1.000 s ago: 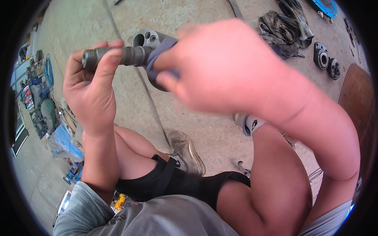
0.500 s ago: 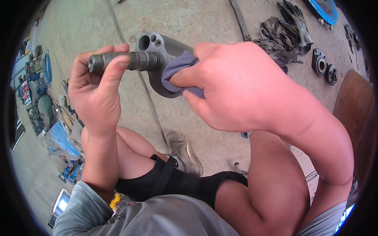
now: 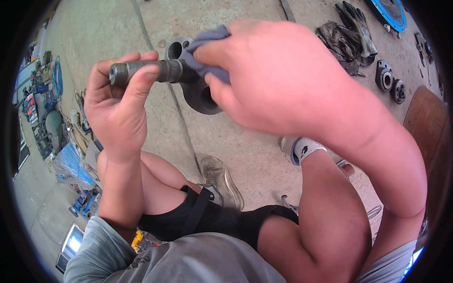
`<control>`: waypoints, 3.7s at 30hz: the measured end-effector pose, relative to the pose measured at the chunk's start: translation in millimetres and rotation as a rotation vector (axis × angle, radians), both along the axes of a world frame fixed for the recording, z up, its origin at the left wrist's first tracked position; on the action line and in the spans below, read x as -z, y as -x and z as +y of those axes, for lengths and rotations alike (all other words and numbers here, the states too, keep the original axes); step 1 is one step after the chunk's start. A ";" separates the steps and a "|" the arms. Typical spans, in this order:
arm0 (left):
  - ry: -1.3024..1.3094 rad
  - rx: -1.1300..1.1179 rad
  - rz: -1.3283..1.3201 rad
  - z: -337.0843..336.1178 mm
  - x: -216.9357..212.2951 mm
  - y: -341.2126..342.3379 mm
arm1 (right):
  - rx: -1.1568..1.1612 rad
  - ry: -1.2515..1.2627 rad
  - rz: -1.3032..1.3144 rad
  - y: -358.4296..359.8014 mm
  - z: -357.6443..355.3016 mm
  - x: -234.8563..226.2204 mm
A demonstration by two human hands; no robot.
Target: The person cuts a piece of cloth with shears, then sits on the floor and wipes a cylindrical metal part with the cloth. The person rotates the part to clean different sides and places it back on the floor.
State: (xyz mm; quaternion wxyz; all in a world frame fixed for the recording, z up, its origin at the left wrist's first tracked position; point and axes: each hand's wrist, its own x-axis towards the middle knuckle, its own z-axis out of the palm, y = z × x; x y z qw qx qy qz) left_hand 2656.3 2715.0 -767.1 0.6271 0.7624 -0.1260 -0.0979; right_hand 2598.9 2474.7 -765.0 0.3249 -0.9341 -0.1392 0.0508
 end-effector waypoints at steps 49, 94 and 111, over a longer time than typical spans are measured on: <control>0.037 -0.066 0.049 -1.4 -4.6 11.1 | -0.096 0.103 0.182 16.1 7.6 -8.7; -0.003 0.111 0.039 13.4 -6.6 18.3 | 0.277 -0.974 0.441 -5.0 -83.9 15.9; 0.054 0.192 -0.067 14.7 -2.5 34.6 | 0.113 -0.543 0.000 11.2 30.0 35.0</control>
